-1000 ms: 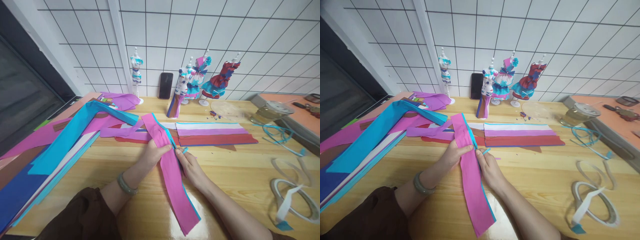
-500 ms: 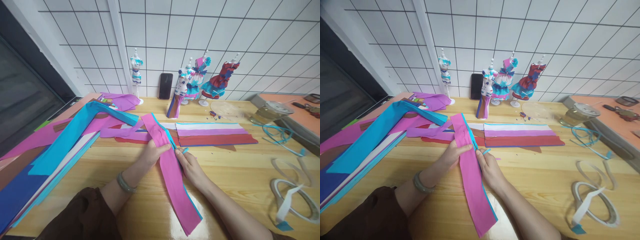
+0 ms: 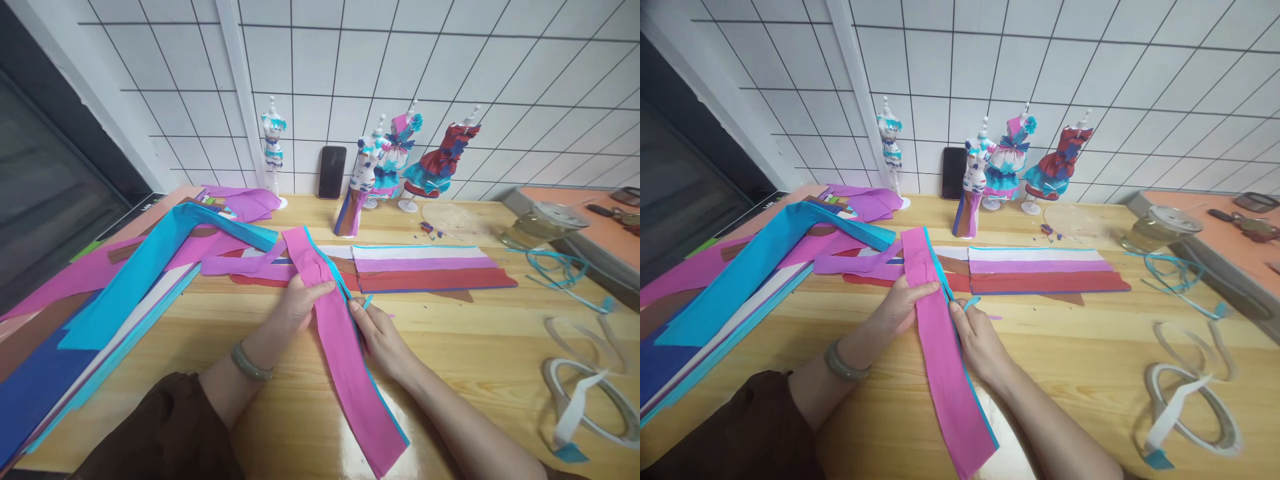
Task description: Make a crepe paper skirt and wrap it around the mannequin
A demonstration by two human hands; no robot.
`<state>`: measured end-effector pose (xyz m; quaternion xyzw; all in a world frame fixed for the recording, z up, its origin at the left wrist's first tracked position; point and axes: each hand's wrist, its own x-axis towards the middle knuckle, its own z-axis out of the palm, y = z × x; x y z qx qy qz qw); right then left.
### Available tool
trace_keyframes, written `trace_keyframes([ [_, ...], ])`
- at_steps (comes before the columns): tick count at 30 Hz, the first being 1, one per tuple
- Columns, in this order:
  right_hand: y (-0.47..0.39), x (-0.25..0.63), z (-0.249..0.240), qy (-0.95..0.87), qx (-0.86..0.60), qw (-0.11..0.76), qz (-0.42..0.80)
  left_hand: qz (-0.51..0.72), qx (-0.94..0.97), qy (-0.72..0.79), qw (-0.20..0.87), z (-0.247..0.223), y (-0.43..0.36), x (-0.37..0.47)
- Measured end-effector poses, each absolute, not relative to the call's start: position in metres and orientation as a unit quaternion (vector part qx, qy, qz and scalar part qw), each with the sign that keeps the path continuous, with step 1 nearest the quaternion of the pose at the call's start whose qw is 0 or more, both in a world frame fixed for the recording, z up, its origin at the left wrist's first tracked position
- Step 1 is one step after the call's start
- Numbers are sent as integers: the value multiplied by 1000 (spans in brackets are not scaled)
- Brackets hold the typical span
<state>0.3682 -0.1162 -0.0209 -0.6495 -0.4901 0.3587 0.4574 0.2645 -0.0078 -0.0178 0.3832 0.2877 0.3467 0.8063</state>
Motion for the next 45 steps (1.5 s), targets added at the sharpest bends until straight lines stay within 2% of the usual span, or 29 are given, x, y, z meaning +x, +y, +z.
trace_keyframes([
  [19,-117,370,-22,-447,-656,452,406,358,428,281,781,-26,-14,266],
  [45,-116,369,-18,-464,-652,471,372,327,468,280,772,-25,-16,265],
])
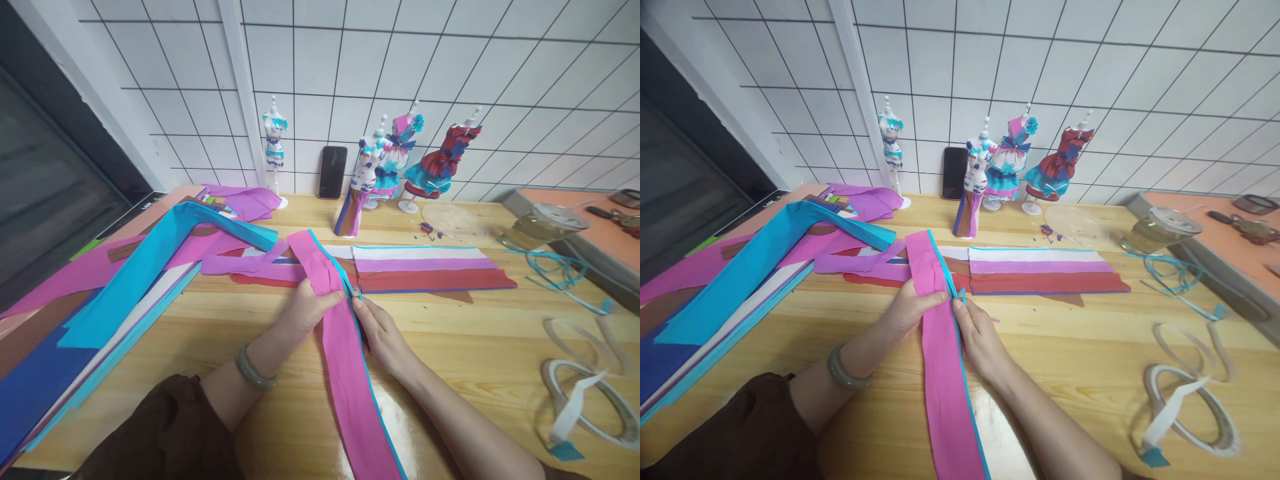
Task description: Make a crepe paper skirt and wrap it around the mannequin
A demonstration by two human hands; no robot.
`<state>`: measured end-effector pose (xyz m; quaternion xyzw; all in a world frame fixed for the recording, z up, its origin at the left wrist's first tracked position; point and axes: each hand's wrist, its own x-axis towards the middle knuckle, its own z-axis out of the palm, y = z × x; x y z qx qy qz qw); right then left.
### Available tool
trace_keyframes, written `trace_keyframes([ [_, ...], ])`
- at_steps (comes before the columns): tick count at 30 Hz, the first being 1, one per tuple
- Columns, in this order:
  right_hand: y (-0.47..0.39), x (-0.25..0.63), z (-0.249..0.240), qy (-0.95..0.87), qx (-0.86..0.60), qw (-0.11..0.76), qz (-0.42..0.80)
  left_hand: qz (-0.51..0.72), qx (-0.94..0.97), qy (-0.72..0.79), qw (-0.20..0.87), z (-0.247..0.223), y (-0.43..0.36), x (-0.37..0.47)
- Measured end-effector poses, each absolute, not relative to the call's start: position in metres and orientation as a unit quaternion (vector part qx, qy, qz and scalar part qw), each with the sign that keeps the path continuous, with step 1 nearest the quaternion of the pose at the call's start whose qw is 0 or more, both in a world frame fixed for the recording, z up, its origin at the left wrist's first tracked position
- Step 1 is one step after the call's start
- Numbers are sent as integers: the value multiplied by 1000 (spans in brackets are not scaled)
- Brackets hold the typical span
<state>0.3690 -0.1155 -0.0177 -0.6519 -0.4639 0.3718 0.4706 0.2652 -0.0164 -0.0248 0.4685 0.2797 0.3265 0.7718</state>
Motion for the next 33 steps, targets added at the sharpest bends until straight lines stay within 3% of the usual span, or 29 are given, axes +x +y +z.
trace_keyframes([
  [33,-114,372,-21,-455,-652,477,375,324,491,290,755,-25,-18,265],
])
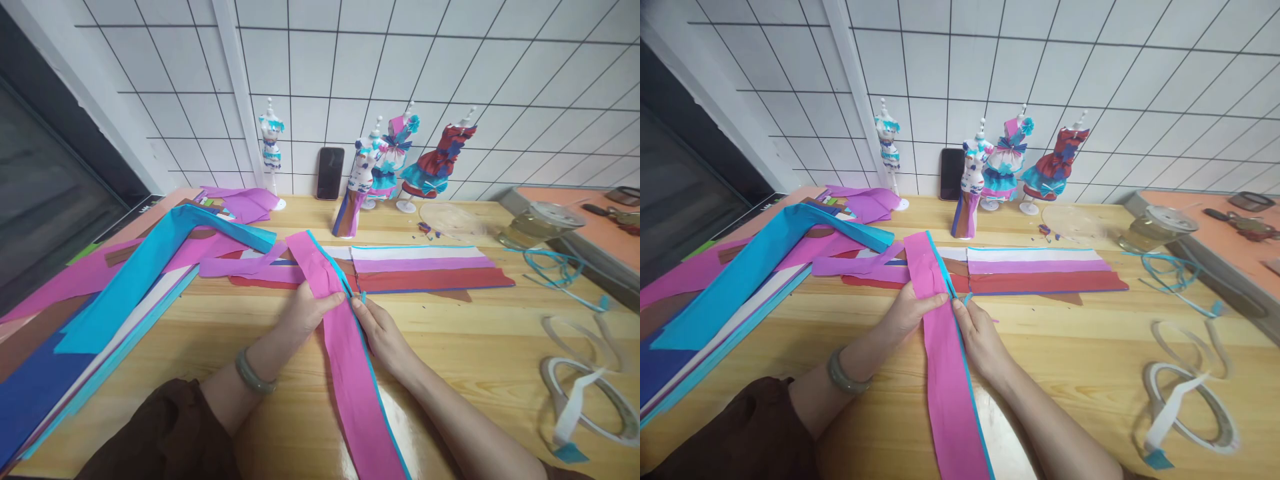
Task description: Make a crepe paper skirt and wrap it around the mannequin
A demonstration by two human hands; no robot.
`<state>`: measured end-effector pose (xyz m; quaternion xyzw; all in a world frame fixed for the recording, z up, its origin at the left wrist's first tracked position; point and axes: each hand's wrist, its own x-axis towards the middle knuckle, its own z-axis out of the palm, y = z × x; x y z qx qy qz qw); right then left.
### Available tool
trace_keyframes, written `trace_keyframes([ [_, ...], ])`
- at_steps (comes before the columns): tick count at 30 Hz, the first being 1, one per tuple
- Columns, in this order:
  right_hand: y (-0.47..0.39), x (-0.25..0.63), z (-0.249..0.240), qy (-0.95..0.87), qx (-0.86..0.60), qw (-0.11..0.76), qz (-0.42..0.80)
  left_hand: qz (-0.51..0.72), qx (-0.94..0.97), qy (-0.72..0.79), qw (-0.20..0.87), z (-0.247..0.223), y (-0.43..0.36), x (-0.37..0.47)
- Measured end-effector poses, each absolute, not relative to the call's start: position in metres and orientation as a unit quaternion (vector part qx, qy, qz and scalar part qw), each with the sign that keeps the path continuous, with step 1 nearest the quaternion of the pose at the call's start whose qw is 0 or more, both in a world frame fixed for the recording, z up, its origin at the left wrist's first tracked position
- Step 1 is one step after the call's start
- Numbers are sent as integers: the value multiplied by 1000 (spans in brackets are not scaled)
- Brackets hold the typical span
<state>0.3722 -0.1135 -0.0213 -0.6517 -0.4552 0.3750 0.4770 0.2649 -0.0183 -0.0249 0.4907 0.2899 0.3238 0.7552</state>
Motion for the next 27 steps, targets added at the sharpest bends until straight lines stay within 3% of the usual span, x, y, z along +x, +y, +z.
trace_keyframes([
  [9,-115,370,-20,-471,-673,438,365,319,309,267,855,-15,-9,265],
  [16,-115,369,-20,-504,-672,408,358,316,333,271,846,-16,-6,261],
  [27,-117,368,-20,-503,-660,431,354,336,363,296,817,-19,-8,264],
])
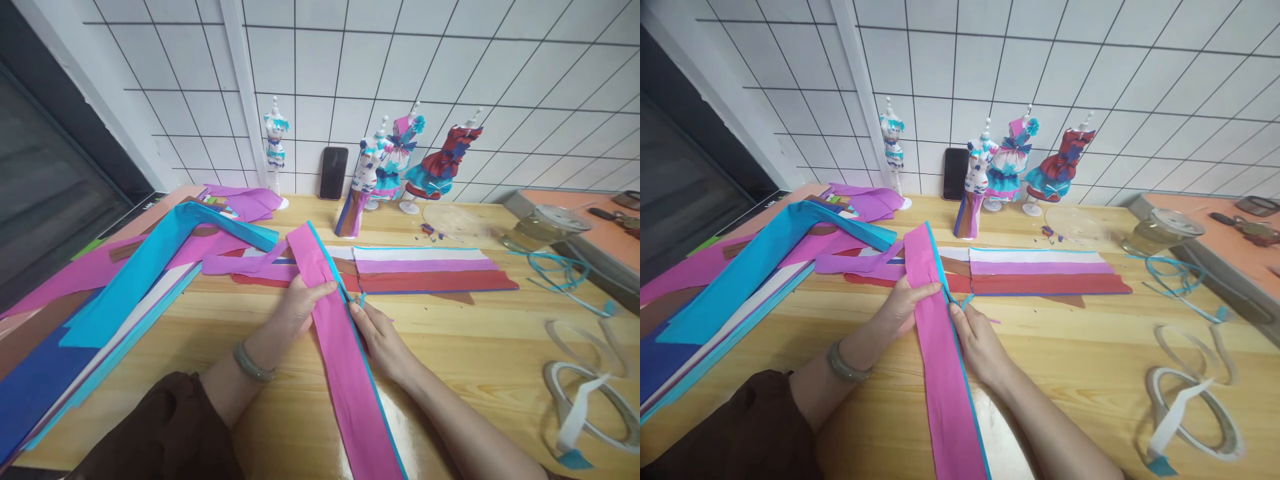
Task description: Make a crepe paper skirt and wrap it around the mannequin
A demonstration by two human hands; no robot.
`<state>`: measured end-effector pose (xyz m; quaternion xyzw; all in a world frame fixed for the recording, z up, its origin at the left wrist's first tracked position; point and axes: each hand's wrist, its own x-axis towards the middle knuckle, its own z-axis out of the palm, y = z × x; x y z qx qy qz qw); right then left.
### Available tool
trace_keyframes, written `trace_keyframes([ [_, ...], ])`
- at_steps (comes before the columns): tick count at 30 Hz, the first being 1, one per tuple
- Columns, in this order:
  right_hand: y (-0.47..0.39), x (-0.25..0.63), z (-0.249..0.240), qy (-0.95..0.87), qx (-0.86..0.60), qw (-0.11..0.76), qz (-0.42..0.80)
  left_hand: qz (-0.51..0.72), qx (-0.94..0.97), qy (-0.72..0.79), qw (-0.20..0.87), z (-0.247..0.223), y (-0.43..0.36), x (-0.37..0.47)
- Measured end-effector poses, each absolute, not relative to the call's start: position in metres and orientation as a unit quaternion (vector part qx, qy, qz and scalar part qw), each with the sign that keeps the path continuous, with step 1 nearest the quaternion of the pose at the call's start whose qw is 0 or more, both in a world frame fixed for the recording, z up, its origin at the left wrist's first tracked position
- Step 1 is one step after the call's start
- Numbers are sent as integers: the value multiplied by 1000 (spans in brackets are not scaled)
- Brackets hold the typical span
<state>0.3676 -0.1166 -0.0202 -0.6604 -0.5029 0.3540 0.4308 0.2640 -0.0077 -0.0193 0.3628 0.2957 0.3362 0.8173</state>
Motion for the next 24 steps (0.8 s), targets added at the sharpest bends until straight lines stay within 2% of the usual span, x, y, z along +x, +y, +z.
trace_keyframes([
  [24,-116,369,-23,-484,-660,447,359,366,382,310,790,-18,-21,267],
])
